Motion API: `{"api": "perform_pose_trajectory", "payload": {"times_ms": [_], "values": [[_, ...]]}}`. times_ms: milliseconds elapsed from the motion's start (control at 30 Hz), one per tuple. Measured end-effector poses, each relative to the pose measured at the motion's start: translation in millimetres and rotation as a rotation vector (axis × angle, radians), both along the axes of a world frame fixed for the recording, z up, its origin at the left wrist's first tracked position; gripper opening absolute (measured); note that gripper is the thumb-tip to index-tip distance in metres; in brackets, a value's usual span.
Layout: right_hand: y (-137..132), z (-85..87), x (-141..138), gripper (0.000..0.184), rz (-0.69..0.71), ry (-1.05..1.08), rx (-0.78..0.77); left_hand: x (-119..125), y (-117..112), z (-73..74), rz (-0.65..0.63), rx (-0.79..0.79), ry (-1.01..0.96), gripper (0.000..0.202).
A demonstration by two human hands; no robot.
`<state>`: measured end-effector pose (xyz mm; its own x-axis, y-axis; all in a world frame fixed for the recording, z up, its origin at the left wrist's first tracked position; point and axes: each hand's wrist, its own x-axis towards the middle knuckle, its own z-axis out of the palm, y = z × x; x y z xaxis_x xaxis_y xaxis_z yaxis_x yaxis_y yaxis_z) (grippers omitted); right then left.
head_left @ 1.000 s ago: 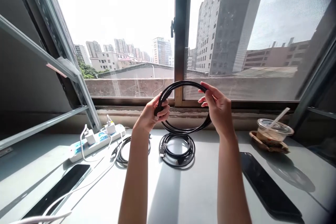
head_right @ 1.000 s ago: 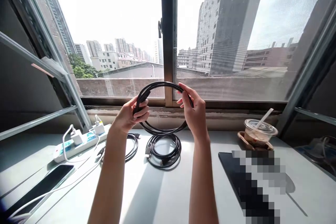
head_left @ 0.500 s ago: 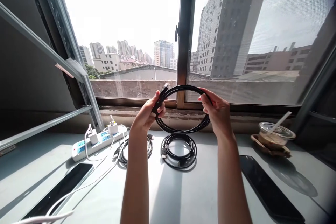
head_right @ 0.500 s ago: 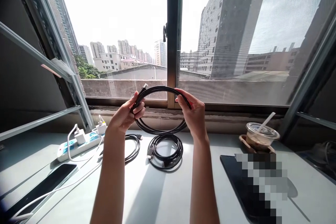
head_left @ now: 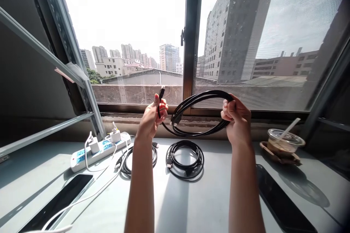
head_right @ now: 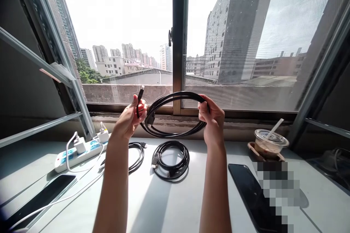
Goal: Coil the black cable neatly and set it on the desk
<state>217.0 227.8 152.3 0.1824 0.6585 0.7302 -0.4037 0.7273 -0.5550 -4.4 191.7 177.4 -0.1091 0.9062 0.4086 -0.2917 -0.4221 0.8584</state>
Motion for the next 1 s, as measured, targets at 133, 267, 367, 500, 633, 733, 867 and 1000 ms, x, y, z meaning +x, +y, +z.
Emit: {"api": "perform_pose_trajectory", "payload": {"times_ms": [133, 267, 367, 500, 633, 733, 867, 1000], "values": [[-1, -1.6, -6, 0.029, -0.052, -0.238, 0.026, 3, -2, -2.2, -0.069, -0.158, 0.291, 0.048], [-1, -0.8, -10, 0.029, -0.156, -0.355, 0.066, 4, -5, -5.3, -0.232, -0.142, 0.45, 0.037], [-2, -0.1, -11, 0.027, -0.198, -0.374, 0.074, 5, -3, -8.0, -0.339, -0.129, 0.452, 0.03], [-2, 0.3, -11, 0.026, -0.268, -0.376, 0.066, 8, 3, -10.7, -0.392, -0.108, 0.354, 0.029], [-1, -0.1, -14, 0.029, -0.313, -0.401, 0.025, 14, 3, -8.3, -0.406, -0.104, 0.321, 0.032], [-1, -0.4, -17, 0.03, -0.347, -0.408, 0.015, 20, -1, -4.0, -0.492, -0.166, 0.332, 0.057], [-1, -0.4, -17, 0.03, -0.363, -0.421, 0.014, 27, -8, 0.5, -0.36, -0.112, 0.429, 0.066], [-2, -0.2, -16, 0.033, -0.302, -0.39, -0.06, 29, -11, 1.7, -0.276, -0.006, 0.44, 0.065]]}}
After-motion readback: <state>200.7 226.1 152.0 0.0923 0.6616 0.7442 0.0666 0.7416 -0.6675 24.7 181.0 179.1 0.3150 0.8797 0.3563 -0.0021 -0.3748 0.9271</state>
